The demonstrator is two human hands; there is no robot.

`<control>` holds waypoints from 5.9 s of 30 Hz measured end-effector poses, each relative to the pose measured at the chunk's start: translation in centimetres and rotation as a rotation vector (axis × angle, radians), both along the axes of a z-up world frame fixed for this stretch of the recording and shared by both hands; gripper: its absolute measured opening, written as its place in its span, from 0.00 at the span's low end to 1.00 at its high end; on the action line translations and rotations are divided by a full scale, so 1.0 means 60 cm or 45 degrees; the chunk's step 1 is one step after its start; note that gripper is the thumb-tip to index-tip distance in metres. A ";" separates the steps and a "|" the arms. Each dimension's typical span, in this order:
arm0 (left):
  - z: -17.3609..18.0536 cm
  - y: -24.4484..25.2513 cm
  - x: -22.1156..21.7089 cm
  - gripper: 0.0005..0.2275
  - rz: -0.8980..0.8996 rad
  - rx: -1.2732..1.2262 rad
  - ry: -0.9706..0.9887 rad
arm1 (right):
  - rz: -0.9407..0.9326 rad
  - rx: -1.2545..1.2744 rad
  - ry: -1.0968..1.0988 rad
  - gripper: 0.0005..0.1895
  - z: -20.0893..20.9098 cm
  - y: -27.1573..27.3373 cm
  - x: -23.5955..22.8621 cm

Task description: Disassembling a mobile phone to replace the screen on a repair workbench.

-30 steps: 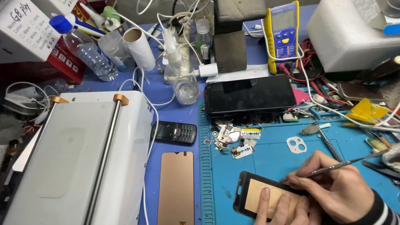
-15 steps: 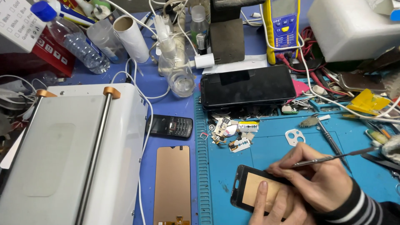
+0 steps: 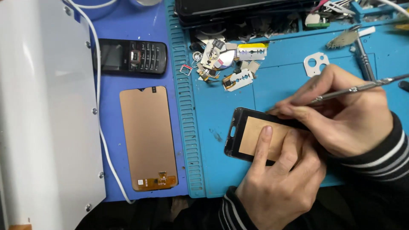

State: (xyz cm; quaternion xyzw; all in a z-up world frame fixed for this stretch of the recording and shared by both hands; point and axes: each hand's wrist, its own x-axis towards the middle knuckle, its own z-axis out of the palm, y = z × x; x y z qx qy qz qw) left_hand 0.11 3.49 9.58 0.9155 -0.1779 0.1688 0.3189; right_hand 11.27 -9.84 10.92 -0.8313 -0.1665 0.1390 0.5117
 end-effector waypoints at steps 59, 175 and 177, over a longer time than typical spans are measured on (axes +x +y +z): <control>-0.002 -0.008 0.004 0.12 0.000 -0.077 -0.132 | -0.602 0.141 -0.086 0.20 -0.049 -0.167 -0.062; 0.017 0.082 -0.025 0.16 -0.425 -0.284 0.442 | -0.305 -0.255 -0.120 0.11 0.001 -0.083 -0.114; 0.019 0.082 -0.024 0.16 -0.414 -0.254 0.428 | -0.340 -0.188 -0.076 0.13 -0.001 -0.086 -0.113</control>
